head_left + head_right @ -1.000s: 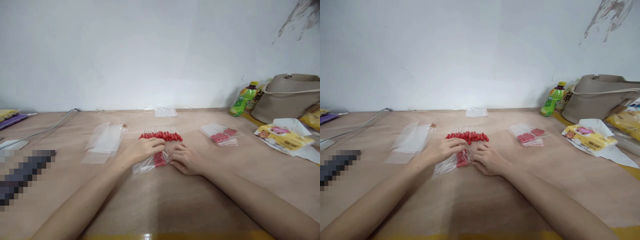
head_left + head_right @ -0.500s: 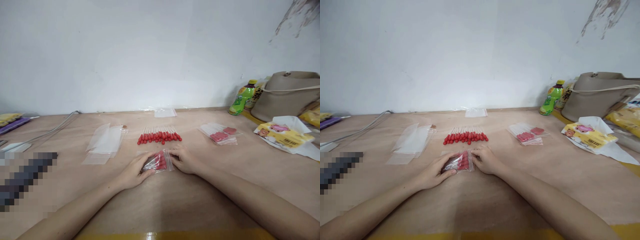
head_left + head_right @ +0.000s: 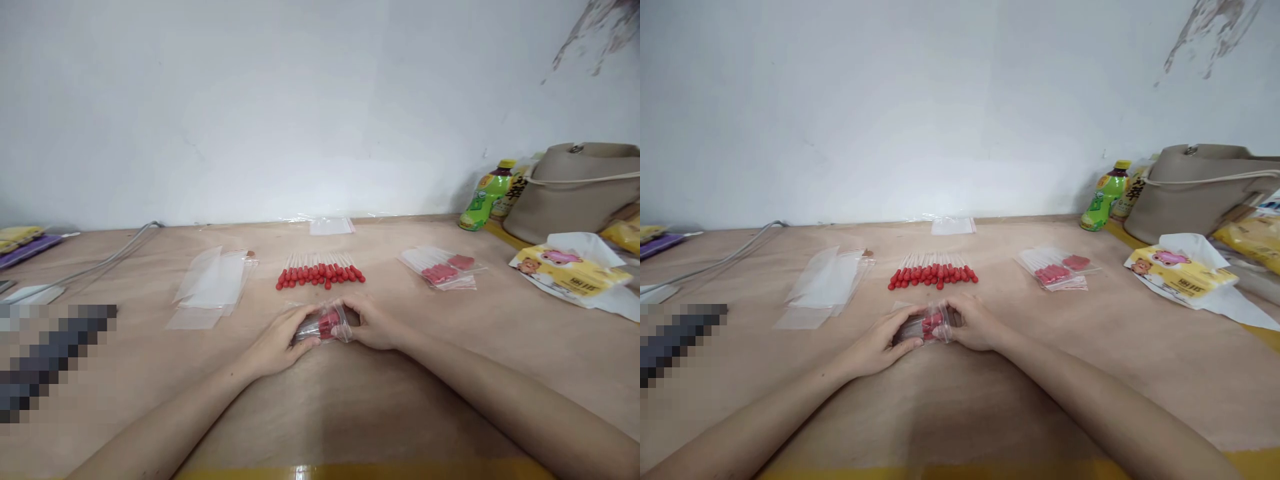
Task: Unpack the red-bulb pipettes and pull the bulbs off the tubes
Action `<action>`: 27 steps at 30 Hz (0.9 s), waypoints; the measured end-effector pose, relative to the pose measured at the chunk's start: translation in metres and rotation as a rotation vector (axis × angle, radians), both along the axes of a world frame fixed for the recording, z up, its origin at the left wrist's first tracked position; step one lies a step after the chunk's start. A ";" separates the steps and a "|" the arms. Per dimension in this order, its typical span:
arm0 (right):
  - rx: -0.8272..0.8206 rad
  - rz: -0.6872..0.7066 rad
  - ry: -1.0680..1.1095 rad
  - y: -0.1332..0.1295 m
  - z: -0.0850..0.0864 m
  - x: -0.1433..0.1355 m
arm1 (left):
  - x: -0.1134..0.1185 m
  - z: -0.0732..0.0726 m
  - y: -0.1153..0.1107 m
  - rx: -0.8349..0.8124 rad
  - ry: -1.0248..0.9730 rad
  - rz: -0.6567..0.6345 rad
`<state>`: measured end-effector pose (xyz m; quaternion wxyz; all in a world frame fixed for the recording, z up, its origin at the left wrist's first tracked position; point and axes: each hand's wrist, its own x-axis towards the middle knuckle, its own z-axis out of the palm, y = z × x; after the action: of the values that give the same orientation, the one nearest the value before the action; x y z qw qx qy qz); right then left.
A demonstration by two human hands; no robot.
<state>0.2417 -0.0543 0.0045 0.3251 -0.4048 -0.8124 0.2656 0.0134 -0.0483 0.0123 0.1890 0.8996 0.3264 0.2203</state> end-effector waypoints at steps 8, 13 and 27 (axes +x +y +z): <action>-0.017 0.066 0.017 0.001 0.000 -0.001 | 0.001 0.002 0.002 -0.034 -0.003 0.003; -0.125 0.058 0.028 0.004 0.004 0.012 | 0.002 0.004 0.001 -0.026 -0.011 -0.016; -0.659 0.002 0.468 0.006 0.000 0.010 | 0.003 0.005 0.001 -0.034 -0.008 -0.009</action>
<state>0.2518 -0.0482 0.0046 0.3537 -0.4154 -0.5882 0.5970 0.0160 -0.0476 0.0175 0.2067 0.8967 0.3255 0.2175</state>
